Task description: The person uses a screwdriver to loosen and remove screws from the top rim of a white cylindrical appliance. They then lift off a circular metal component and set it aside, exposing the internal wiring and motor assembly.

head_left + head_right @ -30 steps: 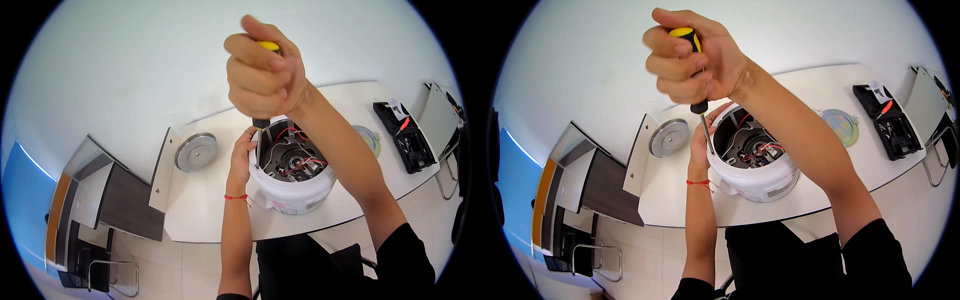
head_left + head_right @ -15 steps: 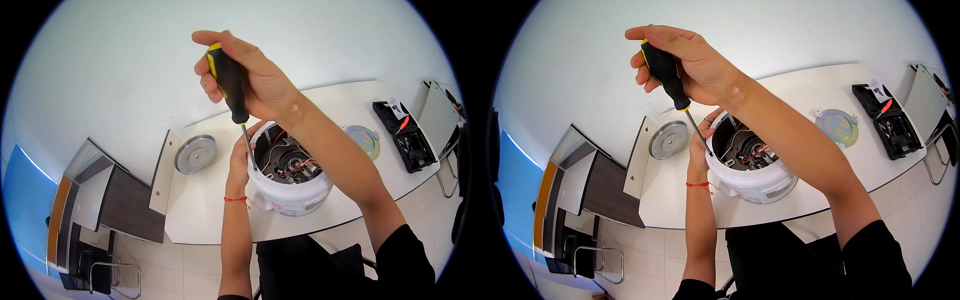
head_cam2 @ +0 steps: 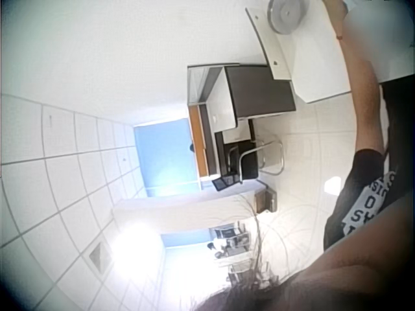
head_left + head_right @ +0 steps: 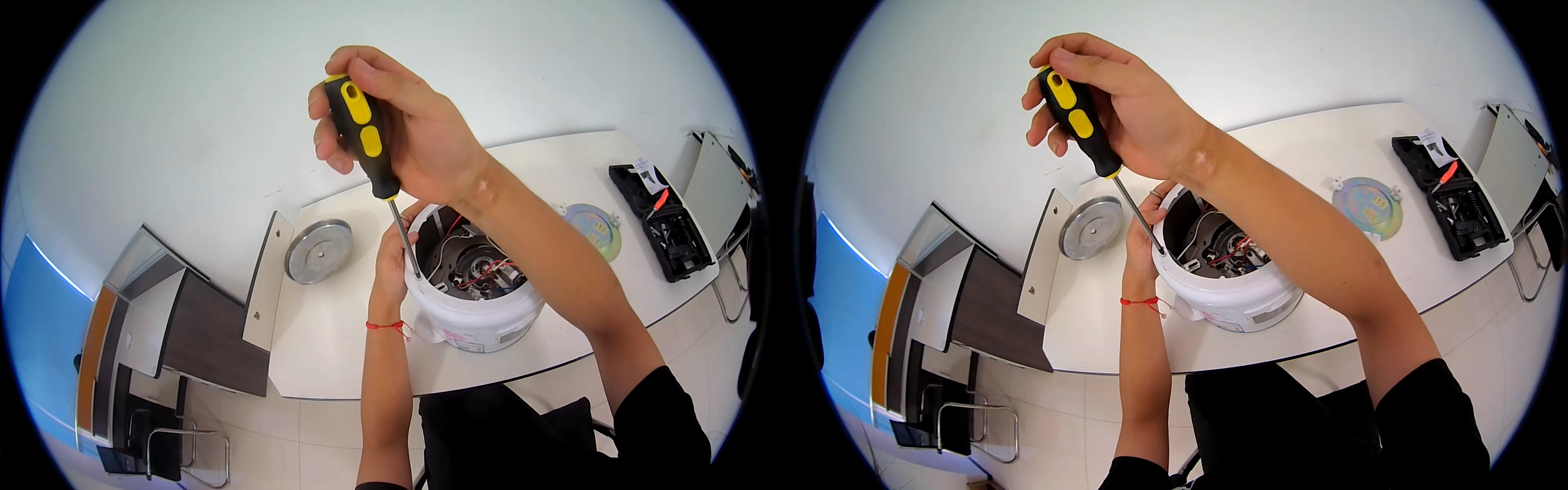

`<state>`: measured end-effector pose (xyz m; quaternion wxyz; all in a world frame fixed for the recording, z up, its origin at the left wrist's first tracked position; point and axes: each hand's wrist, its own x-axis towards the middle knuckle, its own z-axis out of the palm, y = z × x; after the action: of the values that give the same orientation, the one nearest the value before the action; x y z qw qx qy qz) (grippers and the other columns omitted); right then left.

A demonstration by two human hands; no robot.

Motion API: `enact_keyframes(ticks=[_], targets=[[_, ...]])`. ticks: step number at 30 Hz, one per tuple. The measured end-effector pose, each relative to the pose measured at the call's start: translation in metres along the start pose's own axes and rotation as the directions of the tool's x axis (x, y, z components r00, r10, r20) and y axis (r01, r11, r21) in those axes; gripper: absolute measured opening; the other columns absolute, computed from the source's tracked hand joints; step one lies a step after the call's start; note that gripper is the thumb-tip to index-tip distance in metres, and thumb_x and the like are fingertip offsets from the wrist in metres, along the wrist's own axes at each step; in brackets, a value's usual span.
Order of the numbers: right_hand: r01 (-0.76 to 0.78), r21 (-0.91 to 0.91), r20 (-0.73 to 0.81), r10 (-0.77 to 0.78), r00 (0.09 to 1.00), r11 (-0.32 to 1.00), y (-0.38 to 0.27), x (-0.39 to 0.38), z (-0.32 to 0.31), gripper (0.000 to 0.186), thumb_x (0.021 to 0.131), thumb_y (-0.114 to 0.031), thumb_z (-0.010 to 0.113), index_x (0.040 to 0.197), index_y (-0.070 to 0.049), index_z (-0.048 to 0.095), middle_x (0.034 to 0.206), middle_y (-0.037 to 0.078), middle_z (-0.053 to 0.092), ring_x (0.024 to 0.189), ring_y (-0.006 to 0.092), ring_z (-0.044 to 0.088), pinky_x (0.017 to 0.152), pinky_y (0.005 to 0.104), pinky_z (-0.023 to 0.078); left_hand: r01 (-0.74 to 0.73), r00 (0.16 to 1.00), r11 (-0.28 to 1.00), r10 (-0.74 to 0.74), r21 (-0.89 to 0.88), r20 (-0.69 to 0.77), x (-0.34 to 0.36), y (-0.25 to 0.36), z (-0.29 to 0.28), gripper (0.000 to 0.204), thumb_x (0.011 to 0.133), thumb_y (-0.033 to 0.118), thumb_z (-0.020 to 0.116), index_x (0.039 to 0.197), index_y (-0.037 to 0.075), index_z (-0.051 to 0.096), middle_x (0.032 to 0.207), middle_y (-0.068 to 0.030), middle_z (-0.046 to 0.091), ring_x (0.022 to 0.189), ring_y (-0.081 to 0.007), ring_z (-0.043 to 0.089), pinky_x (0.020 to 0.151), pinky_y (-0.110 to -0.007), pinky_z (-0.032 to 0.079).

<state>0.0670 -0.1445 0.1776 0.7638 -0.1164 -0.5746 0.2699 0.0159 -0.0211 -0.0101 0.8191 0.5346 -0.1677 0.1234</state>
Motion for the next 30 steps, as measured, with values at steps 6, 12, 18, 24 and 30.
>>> enact_keyframes(ticks=[6,12,18,24,30], targets=[[0.054,-0.2,-0.089,-0.072,0.993,0.978,0.008,-0.004,0.006,0.03,0.104,-0.016,0.065,0.133,-0.007,0.065,0.106,0.01,0.069,0.098,0.0243,0.07,0.082,0.0364,0.06,-0.008,0.999,0.993,0.012,0.114,-0.034,-0.001,-0.004,-0.011,0.065,0.098,0.027,0.056,0.148,-0.013,0.05,0.15,-0.02,0.056,0.139,-0.0258,0.052,0.119,-0.033,0.033],[0.02,-0.111,-0.084,-0.029,0.996,0.994,-0.001,-0.005,0.01,0.036,0.102,-0.013,0.067,0.138,-0.007,0.064,0.105,0.011,0.072,0.1,0.0242,0.07,0.086,0.0375,0.06,0.015,1.0,0.999,-0.014,0.047,-0.022,0.0,-0.006,-0.011,0.064,0.098,0.027,0.057,0.148,-0.012,0.05,0.151,-0.0203,0.055,0.14,-0.0258,0.051,0.12,-0.034,0.033],[0.001,-0.068,-0.078,-0.006,0.997,0.998,-0.003,-0.006,0.003,0.04,0.101,-0.013,0.07,0.14,-0.006,0.063,0.107,0.011,0.072,0.1,0.0236,0.071,0.086,0.036,0.06,0.001,0.999,1.0,-0.002,-0.01,-0.048,0.002,-0.003,-0.004,0.069,0.091,0.021,0.061,0.15,-0.01,0.043,0.139,-0.0243,0.064,0.125,-0.0304,0.067,0.111,-0.039,0.052],[0.049,-0.191,-0.108,-0.07,0.992,0.98,0.003,-0.006,0.003,0.051,0.1,-0.015,0.074,0.147,-0.005,0.057,0.112,0.012,0.072,0.101,0.0226,0.071,0.089,0.0353,0.061,-0.006,1.0,1.0,0.005,0.028,0.027,-0.001,0.002,0.001,0.069,0.097,0.03,0.058,0.15,-0.012,0.048,0.148,-0.0208,0.058,0.138,-0.0263,0.054,0.119,-0.033,0.037],[-0.003,-0.05,-0.087,-0.002,0.996,0.999,-0.002,-0.006,0.003,0.059,0.103,-0.014,0.069,0.156,-0.004,0.048,0.118,0.015,0.072,0.103,0.0258,0.073,0.09,0.0337,0.062,-0.015,0.999,0.998,0.017,0.054,-0.037,0.0,0.0,0.0,0.07,0.093,0.025,0.06,0.151,-0.011,0.043,0.145,-0.0238,0.059,0.131,-0.0295,0.061,0.114,-0.037,0.046]])
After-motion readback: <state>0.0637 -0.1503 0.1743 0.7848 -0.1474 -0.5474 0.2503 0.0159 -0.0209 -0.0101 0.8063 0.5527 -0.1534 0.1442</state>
